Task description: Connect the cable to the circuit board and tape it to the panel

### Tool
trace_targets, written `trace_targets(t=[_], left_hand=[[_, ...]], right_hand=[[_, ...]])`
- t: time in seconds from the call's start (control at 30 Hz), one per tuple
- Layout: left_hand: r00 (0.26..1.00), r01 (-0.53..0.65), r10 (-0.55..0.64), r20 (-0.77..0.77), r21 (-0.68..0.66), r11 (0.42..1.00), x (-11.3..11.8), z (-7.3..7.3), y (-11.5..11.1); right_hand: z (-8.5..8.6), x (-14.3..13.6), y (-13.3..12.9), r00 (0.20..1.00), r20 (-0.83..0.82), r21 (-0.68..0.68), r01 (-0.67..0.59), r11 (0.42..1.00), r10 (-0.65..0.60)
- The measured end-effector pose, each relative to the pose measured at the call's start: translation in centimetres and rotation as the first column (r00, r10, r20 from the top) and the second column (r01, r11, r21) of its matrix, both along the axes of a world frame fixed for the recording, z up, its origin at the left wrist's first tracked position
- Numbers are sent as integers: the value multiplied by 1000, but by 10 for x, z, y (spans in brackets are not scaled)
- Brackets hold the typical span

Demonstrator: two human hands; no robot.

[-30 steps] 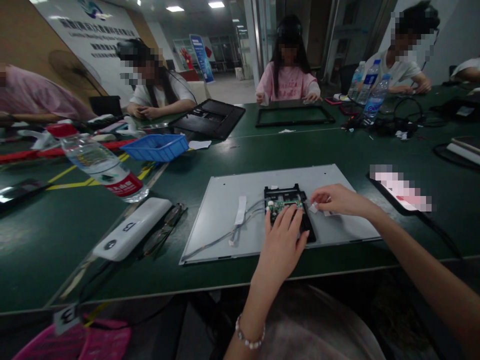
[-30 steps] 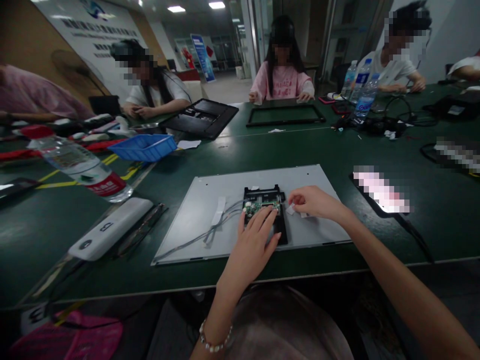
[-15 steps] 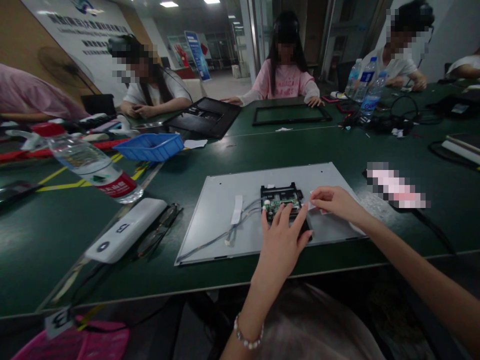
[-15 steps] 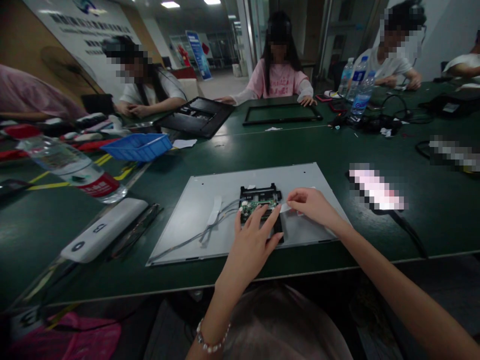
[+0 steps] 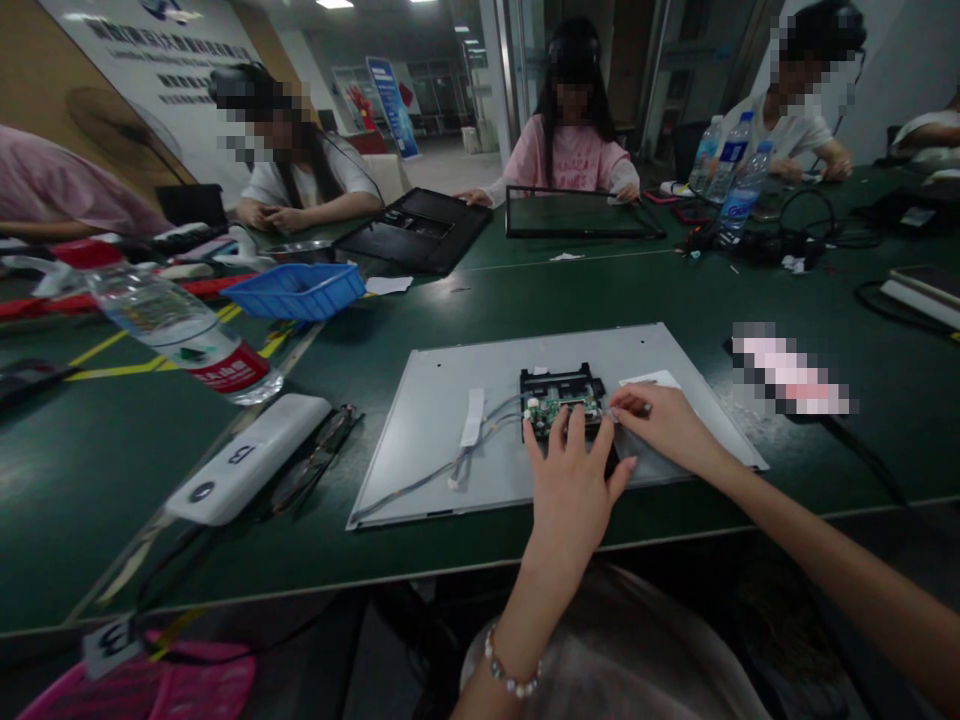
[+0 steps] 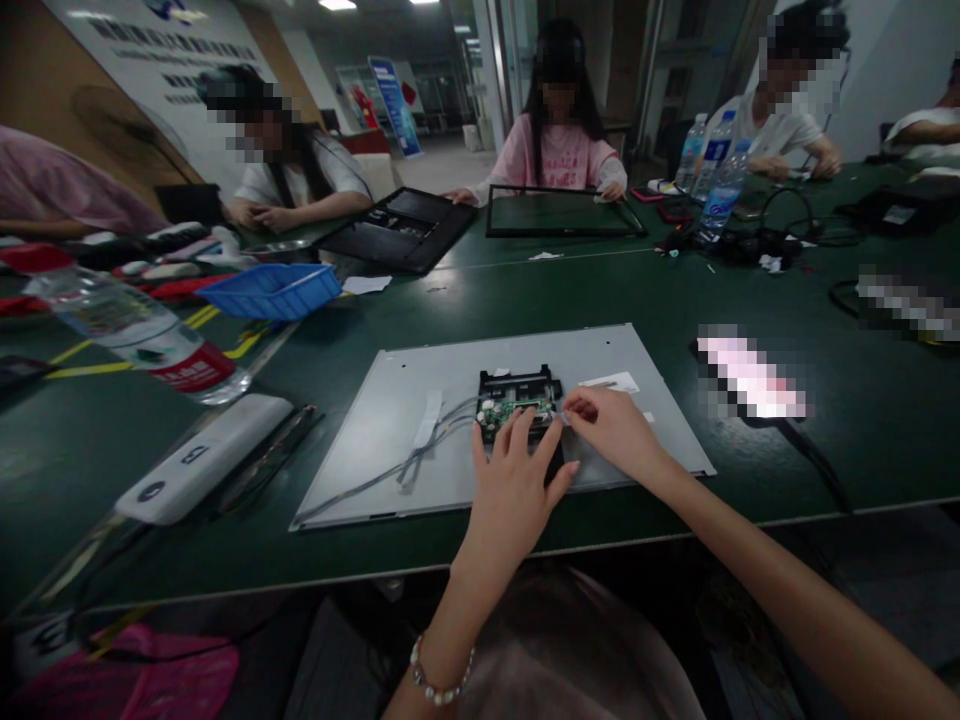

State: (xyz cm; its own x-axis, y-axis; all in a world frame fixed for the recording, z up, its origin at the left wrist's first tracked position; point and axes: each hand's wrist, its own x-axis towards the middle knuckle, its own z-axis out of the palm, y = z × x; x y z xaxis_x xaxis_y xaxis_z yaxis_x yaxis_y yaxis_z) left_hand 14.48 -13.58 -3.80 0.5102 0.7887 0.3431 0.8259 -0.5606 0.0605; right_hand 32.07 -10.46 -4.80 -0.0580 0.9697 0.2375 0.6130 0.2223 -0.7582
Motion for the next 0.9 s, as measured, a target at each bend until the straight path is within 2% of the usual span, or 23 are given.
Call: trace_targets(t=[0.23, 0.47, 0.77, 0.9], left_hand=[[1000, 9, -9, 23, 4, 1000, -1, 2, -1], [1000, 7, -7, 16, -3, 1000, -1, 1, -2], [1000, 11, -11, 18, -2, 1000, -1, 3, -5], [1000, 10, -10, 14, -4, 1000, -1, 3, -6]], right_hand=[[-4, 0, -9, 980, 196, 81, 13, 997, -29], [-11, -5, -36, 946, 318, 107, -92, 990, 54], [-16, -7, -48, 989, 138, 126, 32, 992, -49], [-15, -5, -50, 990, 126, 118, 41, 992, -56]])
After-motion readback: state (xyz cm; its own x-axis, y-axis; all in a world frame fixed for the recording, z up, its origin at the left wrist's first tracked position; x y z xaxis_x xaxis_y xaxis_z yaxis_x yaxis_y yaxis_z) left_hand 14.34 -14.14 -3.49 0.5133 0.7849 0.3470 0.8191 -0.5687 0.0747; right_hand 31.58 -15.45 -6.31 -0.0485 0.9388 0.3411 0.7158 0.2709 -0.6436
